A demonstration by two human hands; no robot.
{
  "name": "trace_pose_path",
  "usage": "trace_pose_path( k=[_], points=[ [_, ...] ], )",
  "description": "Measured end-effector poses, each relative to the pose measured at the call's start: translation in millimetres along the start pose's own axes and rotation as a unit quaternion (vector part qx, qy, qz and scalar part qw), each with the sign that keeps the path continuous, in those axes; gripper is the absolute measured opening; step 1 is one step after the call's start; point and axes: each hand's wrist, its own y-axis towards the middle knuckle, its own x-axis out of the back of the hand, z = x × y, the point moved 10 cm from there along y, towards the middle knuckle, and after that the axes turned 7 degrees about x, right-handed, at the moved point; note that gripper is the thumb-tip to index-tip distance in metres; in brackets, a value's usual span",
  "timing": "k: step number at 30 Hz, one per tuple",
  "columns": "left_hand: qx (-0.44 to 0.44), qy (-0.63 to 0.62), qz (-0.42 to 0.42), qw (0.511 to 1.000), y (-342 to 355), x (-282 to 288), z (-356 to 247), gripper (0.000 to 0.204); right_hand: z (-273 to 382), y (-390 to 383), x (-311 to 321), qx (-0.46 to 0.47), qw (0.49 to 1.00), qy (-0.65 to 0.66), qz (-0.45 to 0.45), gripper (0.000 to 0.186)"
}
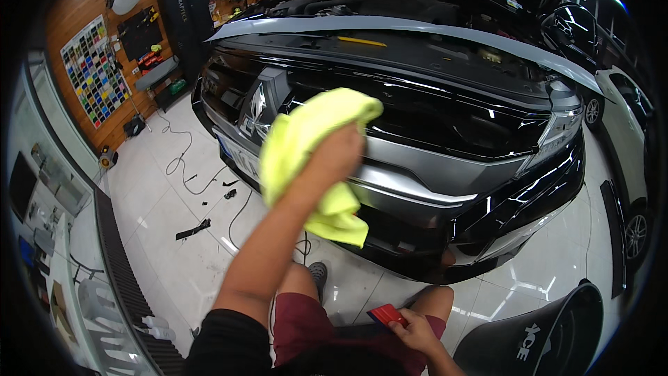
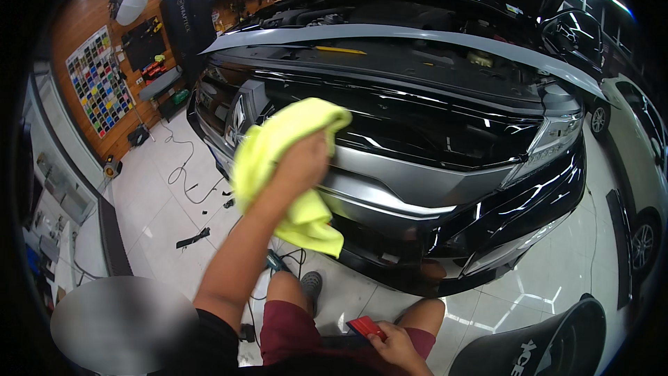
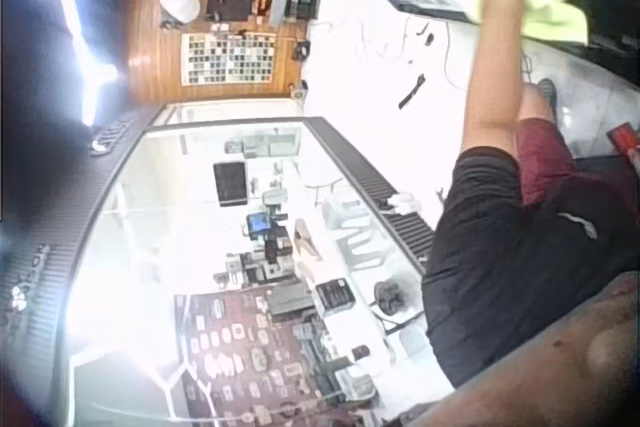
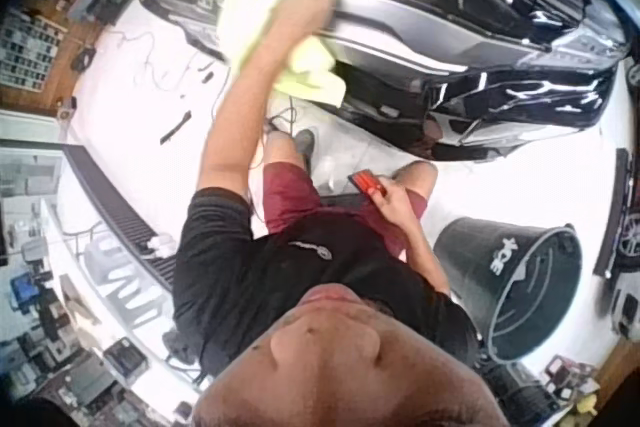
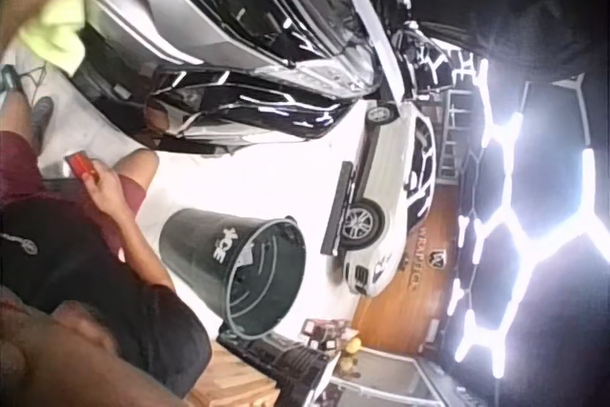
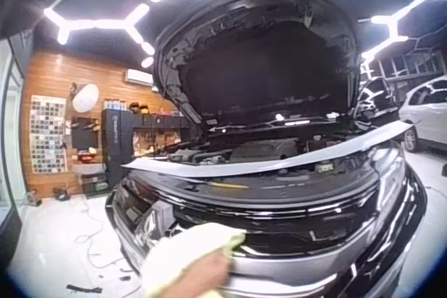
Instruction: The person applies a transparent protective film to the rear bumper of a black car. They use a red squeegee to smooth the film, a yellow microfiber cloth to wipe the surface, a metal trim tool to tuck edges, and a heat gun to activate adhesion.
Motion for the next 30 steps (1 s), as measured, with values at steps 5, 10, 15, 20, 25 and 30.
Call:
trace_pose_path(
  k=[5,10,15,20,25,30],
  points=[
    [-0.032,0.207,-0.085,0.974,21.9,89.6,38.6,0.034,22.8,1.4,36.7,-0.011,0.999,-0.010,-0.043,0.029],
    [-0.014,0.252,-0.246,0.936,15.1,175.3,64.9,0.030,74.2,-41.2,157.8,0.042,0.969,0.114,-0.215,0.034],
    [-0.224,-0.021,-0.368,0.902,49.0,252.3,-129.6,0.031,175.5,-38.3,327.9,0.220,0.875,-0.003,-0.432,0.037],
    [-0.434,-0.145,-0.434,0.776,106.8,256.6,-351.0,0.032,325.6,62.5,416.8,0.352,0.746,-0.254,-0.505,0.033],
    [-0.432,0.319,-0.286,0.794,262.3,95.7,-299.0,0.019,361.9,195.2,386.2,0.427,0.689,-0.368,-0.456,0.036],
    [-0.272,0.130,-0.085,0.950,54.5,139.0,-145.9,0.028,257.9,304.2,424.5,0.277,0.840,-0.408,-0.225,0.038]
  ],
)
